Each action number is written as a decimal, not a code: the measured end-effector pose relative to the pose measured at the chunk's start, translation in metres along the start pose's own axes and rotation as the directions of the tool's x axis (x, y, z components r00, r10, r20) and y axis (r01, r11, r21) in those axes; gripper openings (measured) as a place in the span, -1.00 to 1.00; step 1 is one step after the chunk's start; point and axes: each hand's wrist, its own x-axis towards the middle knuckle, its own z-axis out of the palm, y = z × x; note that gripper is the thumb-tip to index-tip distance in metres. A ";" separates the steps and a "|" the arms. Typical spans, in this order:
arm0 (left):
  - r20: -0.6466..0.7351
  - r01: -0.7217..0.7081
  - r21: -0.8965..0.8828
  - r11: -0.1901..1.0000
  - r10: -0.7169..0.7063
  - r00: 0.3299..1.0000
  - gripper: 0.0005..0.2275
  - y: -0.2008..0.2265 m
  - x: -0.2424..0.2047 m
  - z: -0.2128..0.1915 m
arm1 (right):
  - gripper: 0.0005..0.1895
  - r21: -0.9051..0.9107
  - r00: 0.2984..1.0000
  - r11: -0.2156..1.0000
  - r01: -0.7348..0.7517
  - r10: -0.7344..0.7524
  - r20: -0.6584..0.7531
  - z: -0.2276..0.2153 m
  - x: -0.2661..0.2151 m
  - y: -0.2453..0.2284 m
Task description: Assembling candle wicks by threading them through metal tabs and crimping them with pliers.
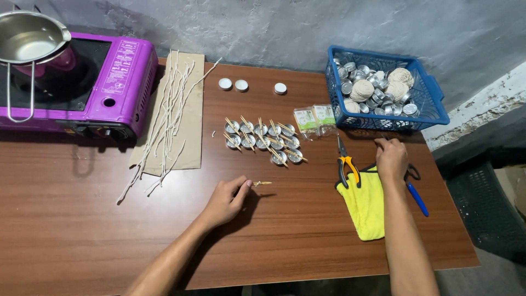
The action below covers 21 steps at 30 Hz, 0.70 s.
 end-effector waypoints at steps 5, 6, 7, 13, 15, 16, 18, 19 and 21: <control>0.012 -0.009 0.012 1.000 0.009 1.000 -0.68 0.003 0.001 0.000 | -0.82 0.016 0.996 0.996 -0.084 0.084 0.003 0.012 0.006 -0.002; 0.014 -0.012 0.014 1.000 0.011 1.000 -0.68 0.003 0.001 0.000 | -0.83 -0.020 0.996 0.996 -0.091 0.091 -0.004 0.014 0.007 -0.003; 0.015 -0.009 0.015 1.000 0.009 1.000 -0.68 0.004 0.000 -0.001 | -0.83 -0.019 0.996 0.996 -0.092 0.092 -0.001 0.014 0.006 -0.005; 0.011 -0.011 0.000 1.000 0.011 1.000 -0.70 0.005 0.000 -0.001 | -0.84 -0.109 0.983 0.994 0.008 -0.028 -0.180 0.004 0.006 -0.016; 0.008 -0.014 -0.007 1.000 0.014 1.000 -0.69 0.001 0.000 0.000 | -0.84 -0.155 0.943 0.988 0.020 -0.070 -0.324 -0.001 0.004 -0.019; 0.009 -0.016 -0.008 1.000 0.016 1.000 -0.69 0.002 -0.001 0.000 | -0.84 -0.156 0.943 0.988 0.019 -0.069 -0.326 -0.011 0.002 -0.024; 0.002 -0.007 -0.002 1.000 0.007 1.000 -0.69 0.004 -0.001 -0.001 | -0.89 -0.101 0.916 0.995 0.015 -0.055 -0.398 -0.030 0.000 -0.037; 0.002 -0.011 -0.001 1.000 0.011 1.000 -0.69 0.004 -0.001 -0.001 | -0.89 -0.101 0.914 0.995 0.014 -0.053 -0.402 -0.034 0.000 -0.037; 0.007 -0.001 -0.007 1.000 0.001 1.000 -0.68 0.004 0.000 -0.002 | -0.89 -0.024 0.894 1.000 -0.010 -0.002 -0.447 -0.042 0.003 -0.036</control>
